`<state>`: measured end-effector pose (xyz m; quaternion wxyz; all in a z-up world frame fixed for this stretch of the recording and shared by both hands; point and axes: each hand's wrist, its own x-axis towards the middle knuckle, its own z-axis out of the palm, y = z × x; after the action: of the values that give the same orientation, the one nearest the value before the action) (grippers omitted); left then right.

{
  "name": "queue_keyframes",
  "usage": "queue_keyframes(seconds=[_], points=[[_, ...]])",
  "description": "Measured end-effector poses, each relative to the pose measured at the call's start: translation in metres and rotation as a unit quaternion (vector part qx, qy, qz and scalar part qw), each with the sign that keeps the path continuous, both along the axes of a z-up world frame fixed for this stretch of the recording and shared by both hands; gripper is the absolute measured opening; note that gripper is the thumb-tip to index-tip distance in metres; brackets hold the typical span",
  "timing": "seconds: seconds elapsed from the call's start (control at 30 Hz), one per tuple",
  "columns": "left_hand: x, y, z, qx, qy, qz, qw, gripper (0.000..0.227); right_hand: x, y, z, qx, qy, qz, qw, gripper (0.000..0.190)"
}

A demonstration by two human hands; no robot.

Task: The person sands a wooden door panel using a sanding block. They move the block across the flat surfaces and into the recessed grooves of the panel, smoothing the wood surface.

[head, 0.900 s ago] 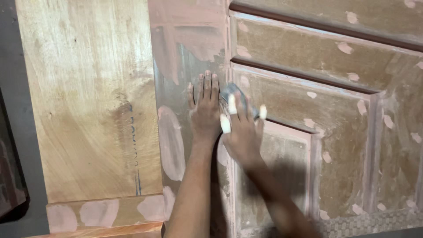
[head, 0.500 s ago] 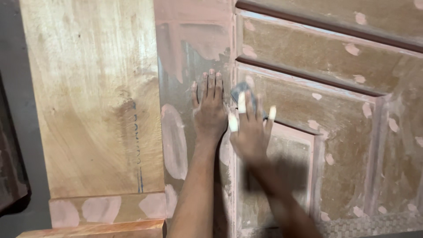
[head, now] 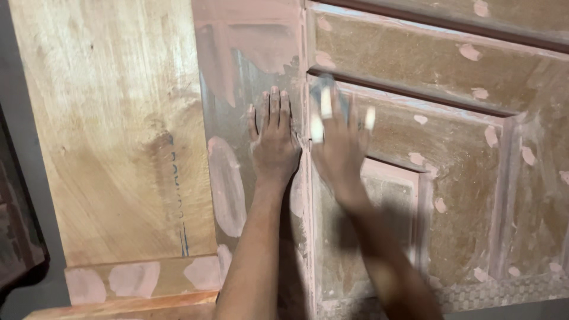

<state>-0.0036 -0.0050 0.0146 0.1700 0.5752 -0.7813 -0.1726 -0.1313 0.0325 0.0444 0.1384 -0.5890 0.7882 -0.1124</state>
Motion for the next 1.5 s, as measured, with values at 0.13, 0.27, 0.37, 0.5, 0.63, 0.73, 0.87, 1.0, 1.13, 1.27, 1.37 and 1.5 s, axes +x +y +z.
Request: queue_keyframes(seconds=[0.13,0.27,0.37,0.5,0.63,0.73,0.87,1.0,1.13,1.27,1.37,1.5], points=[[0.001,0.005,0.000,0.003,-0.009,-0.002,1.000,0.055,0.006,0.034,-0.001,0.015,0.011,0.009,1.000,0.074],[0.000,0.002,0.002,-0.008,-0.003,-0.002,1.000,0.054,-0.006,-0.009,-0.017,0.002,0.003,0.029,1.000,0.063],[-0.001,-0.001,0.001,-0.002,-0.004,0.000,1.000,0.054,-0.029,0.008,-0.008,-0.004,0.013,-0.019,1.000,0.058],[0.000,0.004,-0.001,-0.005,-0.014,0.002,1.000,0.054,0.003,0.003,-0.017,-0.047,-0.034,-0.126,0.990,0.071],[0.001,0.004,-0.001,-0.005,0.001,-0.003,1.000,0.052,0.004,0.001,-0.006,0.058,-0.012,-0.021,0.998,0.041],[0.000,0.004,-0.003,-0.004,-0.009,0.003,1.000,0.051,-0.013,0.017,0.002,0.036,-0.032,-0.070,0.996,0.058],[-0.002,0.000,0.002,-0.013,-0.022,0.007,1.000,0.051,-0.013,-0.004,-0.006,0.017,-0.007,-0.047,0.999,0.054],[-0.004,0.001,0.000,-0.011,0.004,0.009,1.000,0.050,-0.016,0.002,-0.006,-0.010,-0.022,-0.012,1.000,0.068],[0.000,0.005,0.003,-0.030,-0.024,0.011,0.999,0.051,-0.002,0.034,0.009,0.001,-0.033,-0.006,0.999,0.079],[-0.002,0.003,-0.001,-0.021,-0.014,0.003,1.000,0.052,-0.007,-0.004,-0.004,-0.001,-0.005,-0.001,1.000,0.070],[-0.002,0.007,0.002,-0.026,-0.008,0.012,1.000,0.052,0.002,0.037,0.011,0.021,0.001,-0.002,1.000,0.071],[0.000,0.004,-0.001,-0.021,-0.011,0.002,1.000,0.053,0.001,0.026,0.003,-0.029,0.000,0.024,0.999,0.063]])
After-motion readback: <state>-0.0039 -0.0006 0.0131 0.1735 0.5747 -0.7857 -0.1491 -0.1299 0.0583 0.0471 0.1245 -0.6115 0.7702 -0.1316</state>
